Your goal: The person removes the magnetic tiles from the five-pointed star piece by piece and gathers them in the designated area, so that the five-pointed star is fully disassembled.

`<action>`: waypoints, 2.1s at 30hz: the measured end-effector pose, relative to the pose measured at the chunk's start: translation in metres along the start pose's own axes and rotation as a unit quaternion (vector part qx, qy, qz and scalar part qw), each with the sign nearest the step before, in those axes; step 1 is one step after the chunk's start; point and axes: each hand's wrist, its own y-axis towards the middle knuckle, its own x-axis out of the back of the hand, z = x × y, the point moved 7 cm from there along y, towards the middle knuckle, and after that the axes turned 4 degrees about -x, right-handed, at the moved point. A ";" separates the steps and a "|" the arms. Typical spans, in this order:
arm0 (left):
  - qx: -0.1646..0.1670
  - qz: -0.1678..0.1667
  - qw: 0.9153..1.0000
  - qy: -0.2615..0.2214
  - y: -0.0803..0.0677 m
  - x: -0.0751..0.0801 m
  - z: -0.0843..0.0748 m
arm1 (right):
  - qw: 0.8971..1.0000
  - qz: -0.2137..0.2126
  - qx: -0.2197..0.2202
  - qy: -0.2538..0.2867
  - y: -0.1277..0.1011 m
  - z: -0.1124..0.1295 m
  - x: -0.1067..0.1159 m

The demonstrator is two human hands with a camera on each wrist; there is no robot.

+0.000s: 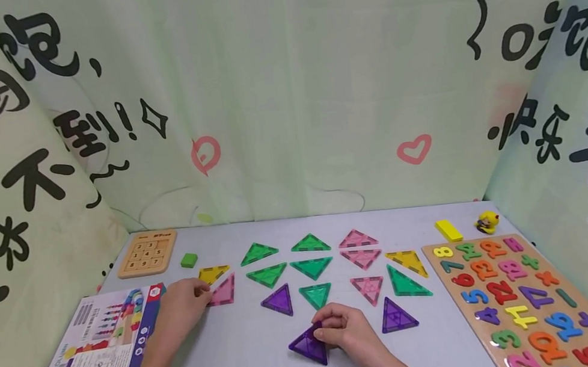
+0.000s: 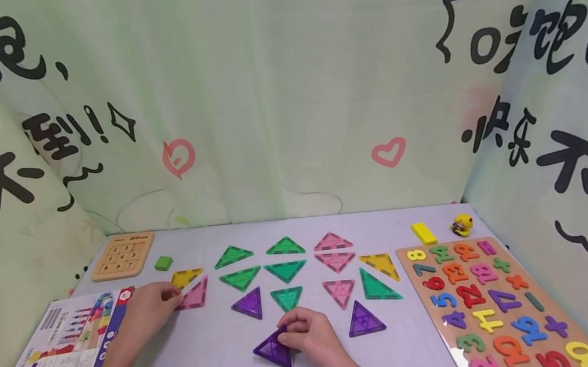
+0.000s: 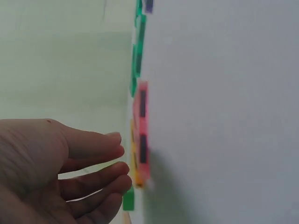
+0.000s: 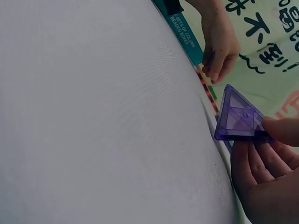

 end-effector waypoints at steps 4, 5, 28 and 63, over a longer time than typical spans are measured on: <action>-0.027 0.023 0.998 -0.044 -0.005 -0.007 -0.021 | 1.000 -0.014 -0.005 0.012 0.000 -0.001 0.003; -0.035 0.038 0.997 -0.060 -0.007 -0.012 -0.027 | 1.000 -0.017 -0.006 0.014 0.000 -0.001 0.004; -0.138 0.254 0.936 -0.202 -0.047 -0.083 -0.098 | 0.999 -0.008 0.009 0.031 0.000 0.001 0.002; 0.008 0.085 0.996 -0.010 -0.017 -0.025 -0.011 | 0.999 0.026 0.011 -0.019 0.003 0.003 0.004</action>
